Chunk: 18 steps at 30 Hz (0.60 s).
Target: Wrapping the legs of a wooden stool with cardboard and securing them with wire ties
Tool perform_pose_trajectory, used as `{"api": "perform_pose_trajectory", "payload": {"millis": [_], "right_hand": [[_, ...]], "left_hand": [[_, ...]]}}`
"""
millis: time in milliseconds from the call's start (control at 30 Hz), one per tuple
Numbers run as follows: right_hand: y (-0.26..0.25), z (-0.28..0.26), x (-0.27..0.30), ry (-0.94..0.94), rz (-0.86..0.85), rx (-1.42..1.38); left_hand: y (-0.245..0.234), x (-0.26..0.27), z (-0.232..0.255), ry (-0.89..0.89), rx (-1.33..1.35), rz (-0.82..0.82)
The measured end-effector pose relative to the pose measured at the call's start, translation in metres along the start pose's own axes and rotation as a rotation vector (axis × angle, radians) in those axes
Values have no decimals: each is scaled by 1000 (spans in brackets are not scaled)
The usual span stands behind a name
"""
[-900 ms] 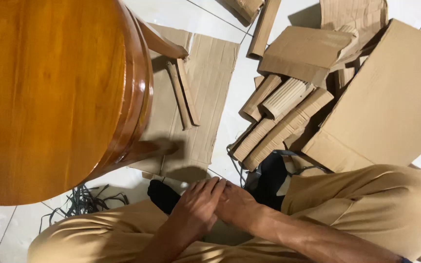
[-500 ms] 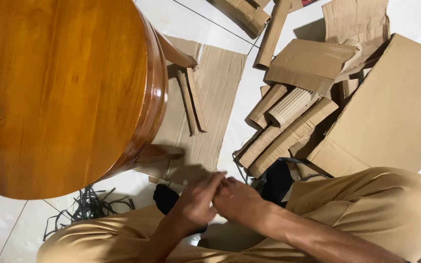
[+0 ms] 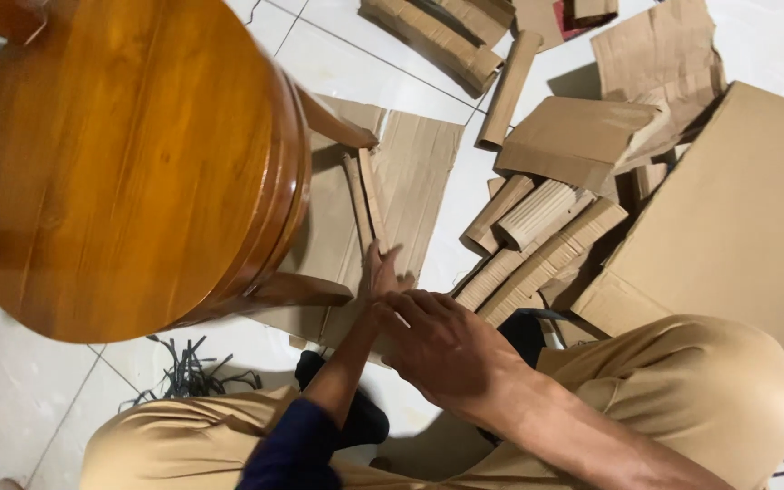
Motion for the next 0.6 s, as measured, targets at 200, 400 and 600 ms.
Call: {"api": "perform_pose_trajectory", "payload": {"millis": [200, 400, 600], "right_hand": [[-12, 9, 1, 168, 194, -76], [-10, -5, -10, 94, 195, -155], [-14, -5, -14, 79, 166, -191]], "left_hand": [[-15, 4, 18, -417, 212, -175], [-13, 5, 2, -12, 362, 437], [-27, 21, 55, 47, 462, 385]]}}
Point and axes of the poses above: each hand's wrist, its own x-axis away from the middle knuckle, its own y-axis out of the palm, z = x × y, the point moved 10 cm from there along -x, towards the middle knuckle, and after that the axes turned 9 degrees about z, right-handed, at the moved point
